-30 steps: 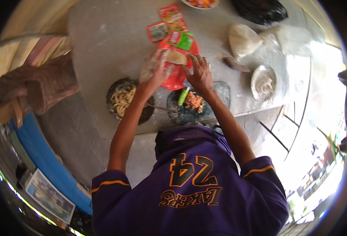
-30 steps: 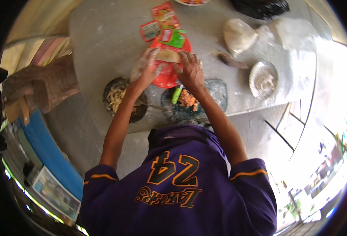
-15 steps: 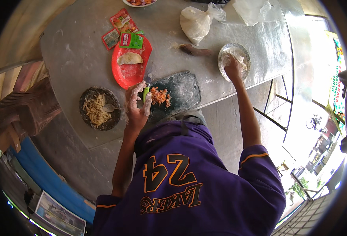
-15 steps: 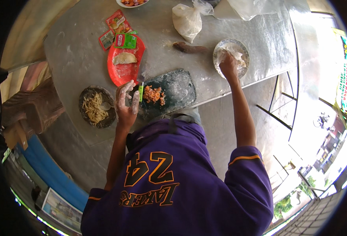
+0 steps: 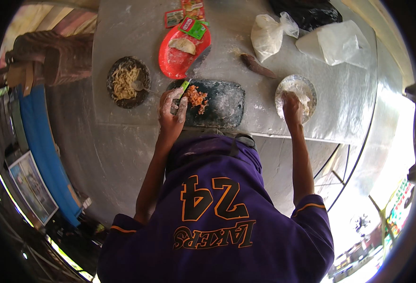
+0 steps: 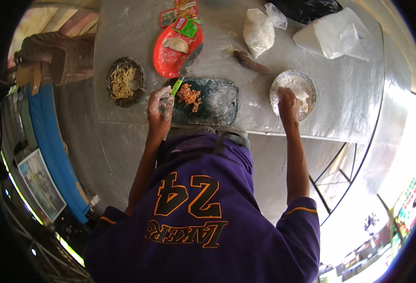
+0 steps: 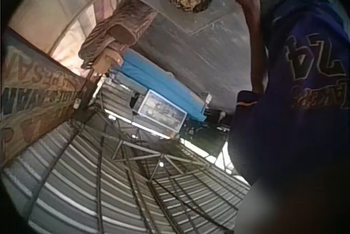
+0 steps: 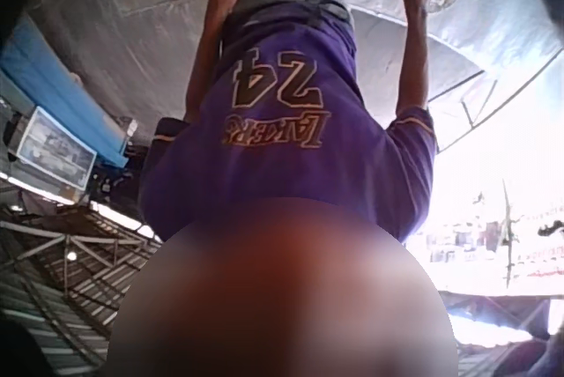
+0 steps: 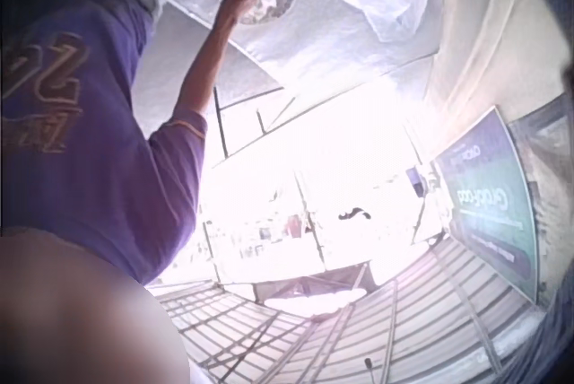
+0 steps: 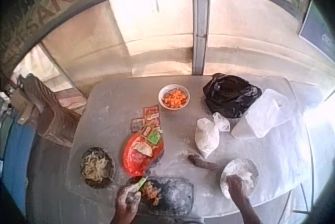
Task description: The person assembles a food item by hand, placing shredded filling and a meat mixture into a thin wrapper, then folding and sealing it. The person repeats this process multiple times, placing each finished item on a red tray.
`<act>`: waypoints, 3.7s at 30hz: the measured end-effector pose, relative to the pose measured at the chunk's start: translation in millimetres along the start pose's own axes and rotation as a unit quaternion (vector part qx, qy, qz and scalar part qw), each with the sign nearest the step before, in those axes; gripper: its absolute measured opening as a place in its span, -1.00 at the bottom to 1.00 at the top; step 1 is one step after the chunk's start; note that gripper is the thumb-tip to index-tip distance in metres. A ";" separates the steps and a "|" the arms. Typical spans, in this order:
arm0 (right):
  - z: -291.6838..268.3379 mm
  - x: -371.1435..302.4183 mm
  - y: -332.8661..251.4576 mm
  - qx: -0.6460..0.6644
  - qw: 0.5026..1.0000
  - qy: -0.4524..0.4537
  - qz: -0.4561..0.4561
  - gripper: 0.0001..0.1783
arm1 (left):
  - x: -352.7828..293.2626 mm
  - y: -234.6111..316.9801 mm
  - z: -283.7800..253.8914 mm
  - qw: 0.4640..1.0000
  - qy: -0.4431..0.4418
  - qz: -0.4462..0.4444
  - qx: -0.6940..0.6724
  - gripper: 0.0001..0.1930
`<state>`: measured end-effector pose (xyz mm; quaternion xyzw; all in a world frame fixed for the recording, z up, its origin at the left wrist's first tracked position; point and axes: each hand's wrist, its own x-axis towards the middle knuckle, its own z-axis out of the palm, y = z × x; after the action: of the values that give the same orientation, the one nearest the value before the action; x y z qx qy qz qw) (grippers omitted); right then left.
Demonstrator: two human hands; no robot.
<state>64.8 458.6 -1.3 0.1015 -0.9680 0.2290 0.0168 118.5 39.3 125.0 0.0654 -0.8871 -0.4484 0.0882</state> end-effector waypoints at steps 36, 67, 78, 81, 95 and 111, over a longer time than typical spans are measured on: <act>-92.8 280.3 -151.6 -0.262 0.942 -0.127 -0.167 -0.77 | 25.9 -34.4 9.1 0.985 0.052 -0.082 -0.143 -0.75; -83.4 297.3 -129.9 -0.187 0.942 -0.262 -0.092 -0.35 | 37.1 -48.3 -2.5 0.957 0.012 -0.084 -0.276 -0.75; -65.4 276.7 -129.8 -0.274 0.921 -0.253 -0.114 -0.04 | 41.6 -69.4 -29.6 0.977 -0.029 -0.028 -0.210 -0.72; -54.0 269.9 -120.2 -0.284 0.927 -0.232 -0.076 -0.02 | 44.2 -74.1 -32.3 0.972 -0.019 -0.037 -0.230 -0.72; -62.4 244.3 -107.0 -0.110 0.990 -0.087 0.034 -0.25 | 44.1 -82.8 -41.2 0.981 -0.033 -0.018 -0.192 -0.74; -69.2 234.1 -198.4 0.151 0.982 -0.094 0.069 -0.24 | 38.7 -76.6 -36.2 0.973 -0.023 -0.060 -0.221 -0.76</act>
<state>-124.8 271.7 166.4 0.0570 -0.9241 0.3629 -0.1057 91.3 -41.7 88.0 0.0868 -0.7623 -0.6392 0.0528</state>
